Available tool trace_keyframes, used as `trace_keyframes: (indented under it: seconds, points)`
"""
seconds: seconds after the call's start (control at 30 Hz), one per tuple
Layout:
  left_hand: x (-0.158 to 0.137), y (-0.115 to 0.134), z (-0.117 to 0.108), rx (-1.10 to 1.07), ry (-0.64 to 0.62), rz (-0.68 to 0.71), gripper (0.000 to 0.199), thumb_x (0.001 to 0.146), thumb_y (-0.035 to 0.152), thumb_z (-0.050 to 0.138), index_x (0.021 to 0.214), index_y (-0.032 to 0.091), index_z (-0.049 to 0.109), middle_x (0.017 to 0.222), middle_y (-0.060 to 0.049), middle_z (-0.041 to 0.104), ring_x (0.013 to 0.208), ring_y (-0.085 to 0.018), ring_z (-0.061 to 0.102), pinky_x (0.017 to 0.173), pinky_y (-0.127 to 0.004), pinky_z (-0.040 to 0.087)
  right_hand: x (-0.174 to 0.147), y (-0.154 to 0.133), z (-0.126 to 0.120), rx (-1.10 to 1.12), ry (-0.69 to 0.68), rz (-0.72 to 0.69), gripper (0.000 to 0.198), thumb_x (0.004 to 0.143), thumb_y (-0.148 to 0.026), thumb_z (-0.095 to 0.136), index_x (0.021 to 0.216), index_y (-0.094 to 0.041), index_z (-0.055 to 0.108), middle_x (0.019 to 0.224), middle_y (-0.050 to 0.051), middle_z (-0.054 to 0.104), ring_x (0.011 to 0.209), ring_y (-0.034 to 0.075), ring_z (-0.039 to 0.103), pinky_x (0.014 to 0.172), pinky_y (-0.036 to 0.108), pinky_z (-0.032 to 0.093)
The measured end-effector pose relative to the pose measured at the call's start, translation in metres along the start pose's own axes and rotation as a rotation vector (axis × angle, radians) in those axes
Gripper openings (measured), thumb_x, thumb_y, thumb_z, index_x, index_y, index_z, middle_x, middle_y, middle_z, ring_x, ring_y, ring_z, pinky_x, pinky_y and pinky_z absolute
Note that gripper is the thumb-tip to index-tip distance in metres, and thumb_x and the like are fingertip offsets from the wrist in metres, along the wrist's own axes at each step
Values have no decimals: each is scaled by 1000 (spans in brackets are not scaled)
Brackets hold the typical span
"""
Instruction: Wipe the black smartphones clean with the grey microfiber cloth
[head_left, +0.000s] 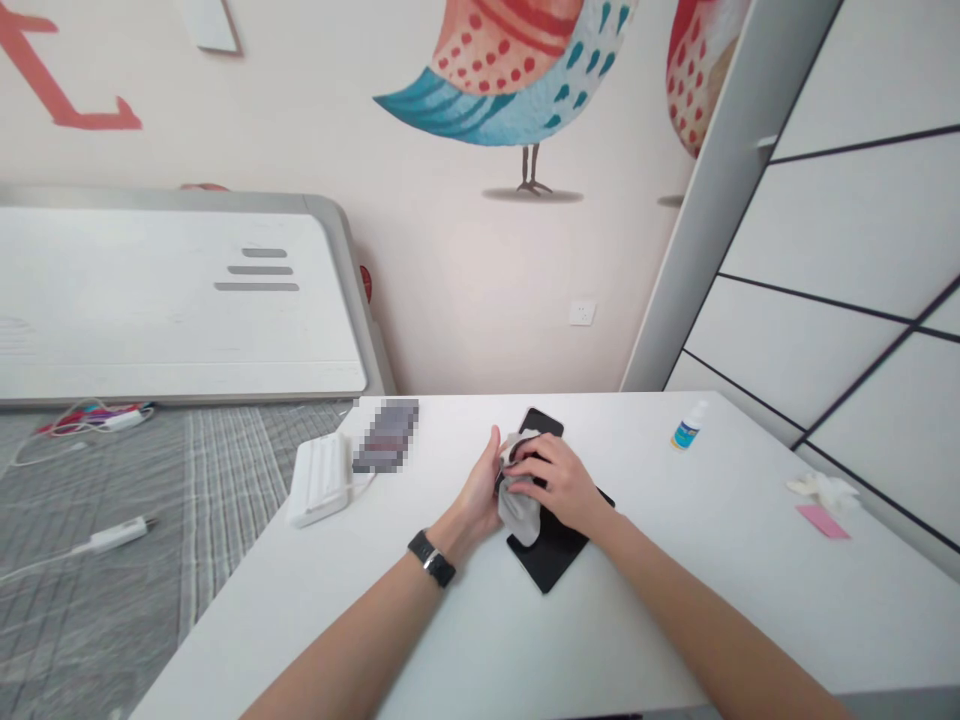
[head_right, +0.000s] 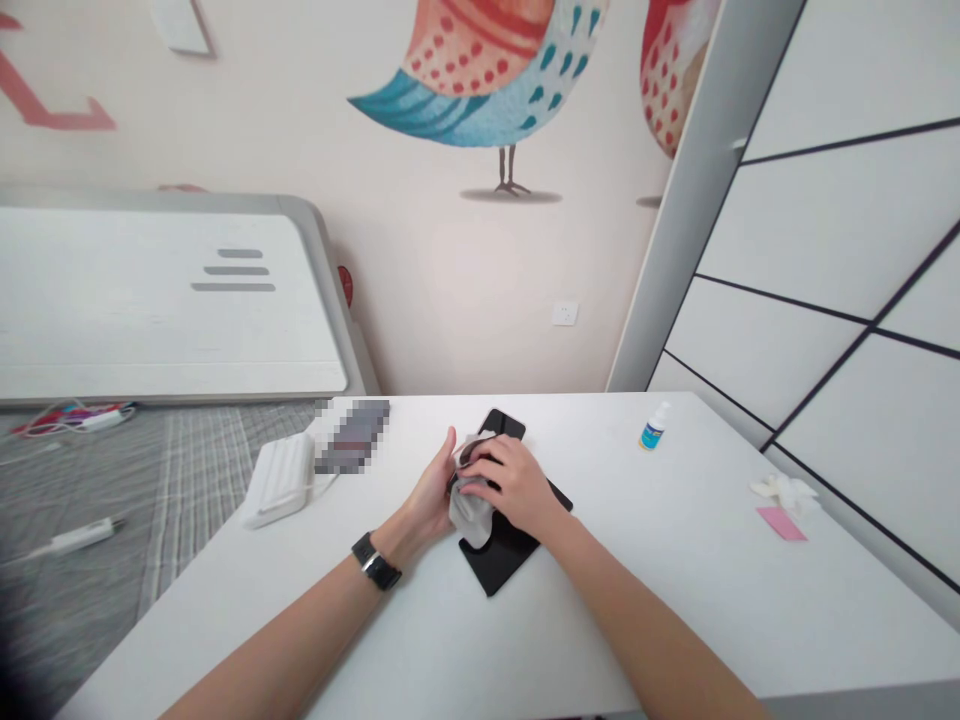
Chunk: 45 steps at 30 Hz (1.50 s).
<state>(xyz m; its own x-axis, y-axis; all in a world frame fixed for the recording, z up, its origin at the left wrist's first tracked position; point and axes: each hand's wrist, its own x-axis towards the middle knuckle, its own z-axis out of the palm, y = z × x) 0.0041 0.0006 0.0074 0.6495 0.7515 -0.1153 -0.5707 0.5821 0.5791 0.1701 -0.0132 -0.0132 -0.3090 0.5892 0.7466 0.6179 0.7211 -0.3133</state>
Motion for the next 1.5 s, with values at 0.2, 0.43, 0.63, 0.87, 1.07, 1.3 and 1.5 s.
trace_keyframes:
  seconds: [0.2, 0.43, 0.63, 0.87, 1.07, 1.3, 1.5]
  points:
    - [-1, 3, 5, 92, 7, 14, 56, 107, 56, 34, 132, 15, 64, 89, -9, 73, 63, -17, 69, 53, -28, 58, -2, 10, -9, -111, 136, 88, 22, 103, -37, 58, 109, -25, 74, 112, 13, 68, 110, 31, 58, 97, 52, 48]
    - [4, 14, -7, 252, 81, 92, 56, 107, 57, 32, 131, 16, 63, 89, -8, 74, 62, -15, 68, 55, -24, 55, 0, 12, 0, -100, 25, 99, 22, 103, -41, 57, 101, -28, 75, 111, 7, 72, 108, 27, 63, 110, 51, 42]
    - [7, 27, -23, 656, 196, 171, 35, 93, 38, 68, 119, 15, 67, 103, -12, 77, 85, -24, 74, 79, -33, 56, -9, 58, -26, -157, 229, 378, 27, 101, -45, 56, 95, -23, 70, 98, 11, 70, 102, 31, 60, 97, 49, 46]
    - [10, 48, -42, 1322, 386, 248, 22, 84, 31, 71, 103, 23, 77, 84, -5, 74, 79, -27, 67, 75, -34, 46, -12, 55, -12, 4, 238, 507, 33, 103, -46, 47, 95, -21, 67, 96, 9, 74, 90, 25, 68, 86, 38, 52]
    - [4, 54, -48, 1751, 406, 313, 28, 83, 39, 71, 105, 23, 79, 109, -14, 70, 110, -37, 63, 99, -44, 43, -13, 62, -13, 80, 249, 565, 36, 100, -51, 49, 96, -21, 69, 94, 8, 75, 83, 23, 67, 81, 36, 52]
    - [-7, 47, -35, 1925, 50, 310, 84, 76, 66, 78, 146, 24, 58, 161, -20, 42, 149, -44, 35, 122, -55, 24, -11, 58, -17, 92, 250, 556, 38, 97, -55, 54, 93, -22, 73, 98, 10, 74, 92, 25, 67, 81, 37, 51]
    - [-27, 12, -17, 1858, -480, 207, 126, 63, 76, 82, 163, 21, 30, 171, -21, 20, 160, -43, 6, 125, -63, -5, -10, 62, -21, 45, 286, 609, 33, 95, -51, 57, 102, -21, 66, 89, 5, 70, 76, 20, 62, 68, 32, 48]
